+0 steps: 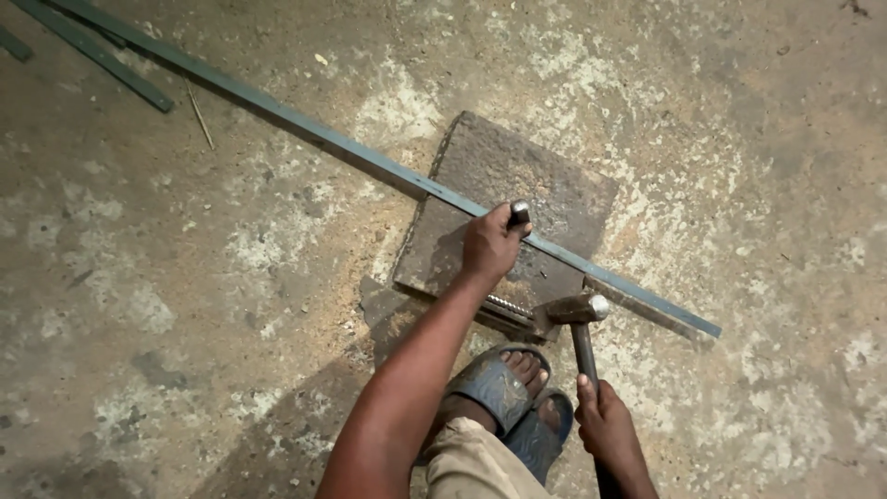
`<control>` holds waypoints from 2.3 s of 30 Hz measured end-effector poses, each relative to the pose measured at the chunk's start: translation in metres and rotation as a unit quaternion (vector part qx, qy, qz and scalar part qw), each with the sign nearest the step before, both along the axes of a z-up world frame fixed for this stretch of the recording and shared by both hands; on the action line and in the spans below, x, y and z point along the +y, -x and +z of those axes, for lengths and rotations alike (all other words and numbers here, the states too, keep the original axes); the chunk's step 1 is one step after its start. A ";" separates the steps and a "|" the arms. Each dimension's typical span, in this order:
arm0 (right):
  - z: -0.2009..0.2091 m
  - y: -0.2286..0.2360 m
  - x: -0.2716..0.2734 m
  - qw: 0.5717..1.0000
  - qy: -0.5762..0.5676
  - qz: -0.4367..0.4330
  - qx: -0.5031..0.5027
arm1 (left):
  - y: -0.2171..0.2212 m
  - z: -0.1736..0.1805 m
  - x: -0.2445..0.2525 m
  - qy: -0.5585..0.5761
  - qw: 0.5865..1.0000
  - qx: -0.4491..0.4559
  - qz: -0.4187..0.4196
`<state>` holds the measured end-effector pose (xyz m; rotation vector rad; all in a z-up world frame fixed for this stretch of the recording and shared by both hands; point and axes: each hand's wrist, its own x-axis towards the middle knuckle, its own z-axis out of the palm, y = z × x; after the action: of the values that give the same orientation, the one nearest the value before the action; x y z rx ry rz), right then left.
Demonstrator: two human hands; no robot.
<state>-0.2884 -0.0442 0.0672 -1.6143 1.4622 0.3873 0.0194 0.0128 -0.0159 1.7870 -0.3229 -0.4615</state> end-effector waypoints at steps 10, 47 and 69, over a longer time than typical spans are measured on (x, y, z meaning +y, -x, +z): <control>0.084 -0.043 0.001 0.996 -0.053 -0.072 -0.026 | 0.005 0.010 0.004 -0.029 0.985 -0.127 -0.110; 0.001 0.006 0.012 0.993 0.099 0.056 0.040 | 0.033 0.005 -0.041 0.015 0.997 -0.022 -0.077; 0.024 -0.019 0.016 0.996 0.057 0.028 0.067 | 0.005 -0.006 0.001 0.035 0.999 -0.004 0.031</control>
<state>-0.2691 -0.0278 0.0914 -1.7516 1.5651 0.4590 0.0143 0.0135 -0.0217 1.7252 -0.2846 -0.3946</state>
